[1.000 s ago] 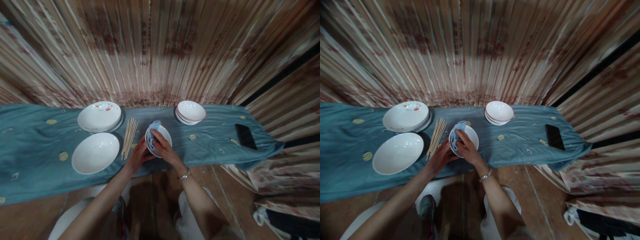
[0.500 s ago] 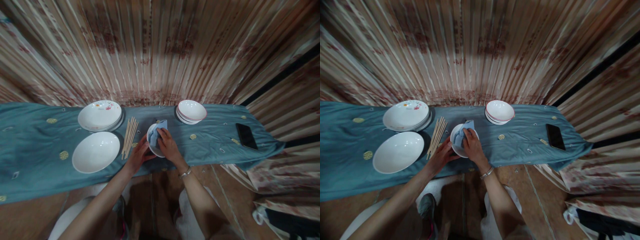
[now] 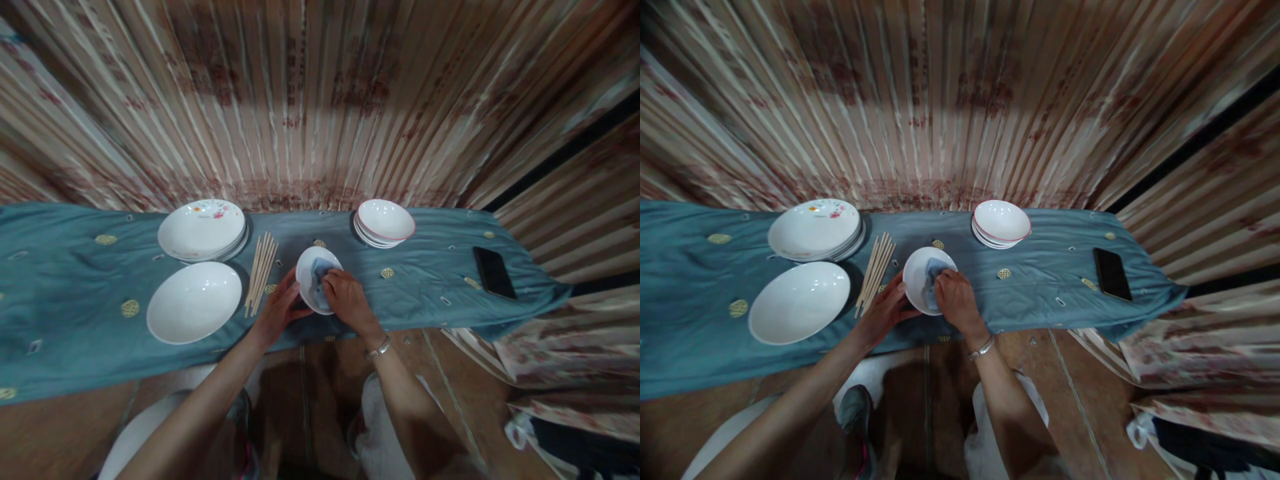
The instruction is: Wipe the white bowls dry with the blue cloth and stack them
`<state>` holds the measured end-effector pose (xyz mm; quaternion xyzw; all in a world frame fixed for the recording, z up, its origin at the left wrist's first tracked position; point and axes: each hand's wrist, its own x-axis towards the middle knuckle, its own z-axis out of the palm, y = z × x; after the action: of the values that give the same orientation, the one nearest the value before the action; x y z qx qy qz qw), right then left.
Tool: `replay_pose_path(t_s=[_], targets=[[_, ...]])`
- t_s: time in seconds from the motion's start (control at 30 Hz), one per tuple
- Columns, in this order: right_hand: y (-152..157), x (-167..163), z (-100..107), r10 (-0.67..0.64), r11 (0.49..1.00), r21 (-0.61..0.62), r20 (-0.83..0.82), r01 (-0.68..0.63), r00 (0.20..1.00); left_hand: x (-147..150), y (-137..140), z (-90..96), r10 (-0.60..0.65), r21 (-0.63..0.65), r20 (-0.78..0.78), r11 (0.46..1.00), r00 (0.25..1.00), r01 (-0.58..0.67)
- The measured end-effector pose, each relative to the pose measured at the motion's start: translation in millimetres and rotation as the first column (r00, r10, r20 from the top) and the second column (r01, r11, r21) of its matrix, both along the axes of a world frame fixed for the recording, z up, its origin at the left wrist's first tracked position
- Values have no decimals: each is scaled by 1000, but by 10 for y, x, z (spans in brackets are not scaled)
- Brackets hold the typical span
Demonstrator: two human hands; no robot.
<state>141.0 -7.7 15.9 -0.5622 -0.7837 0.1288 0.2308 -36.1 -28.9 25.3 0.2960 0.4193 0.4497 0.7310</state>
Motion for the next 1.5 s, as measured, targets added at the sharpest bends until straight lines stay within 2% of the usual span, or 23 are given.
replay_pose_path(t_s=[0.3, 0.43, 0.57, 0.8, 0.97, 1.2, 1.5], targets=[[-21, 10, -47, 2, 998, -66, -36, -5, 999, -4, -11, -12, 2, -1, -18, 1000, 1000, -2], [-24, 16, -29, 23, 985, -166, -128, -45, 992, -1, -14, -2, -6, 11, -9, 1000, 1000, 6], [-16, 8, 1, 76, 962, -234, -259, -138, 963, 2, -18, 10, -8, 12, -21, 1000, 1000, 8], [-18, -53, 28, 103, 926, -247, -562, -286, 821, -4, -13, -11, -11, 10, -11, 1000, 1000, 11], [-13, -108, -18, 102, 918, -202, -712, -341, 694, -11, -8, -22, -20, 11, 13, 1000, 1000, 19], [-24, -165, -7, 84, 934, -142, -805, -329, 587, -9, -18, 7, -14, 0, 25, 1000, 1000, 14], [-68, -180, 69, 33, 908, -163, -890, -385, 456, -18, -11, -37, -11, -1, 44, 1000, 999, 11]])
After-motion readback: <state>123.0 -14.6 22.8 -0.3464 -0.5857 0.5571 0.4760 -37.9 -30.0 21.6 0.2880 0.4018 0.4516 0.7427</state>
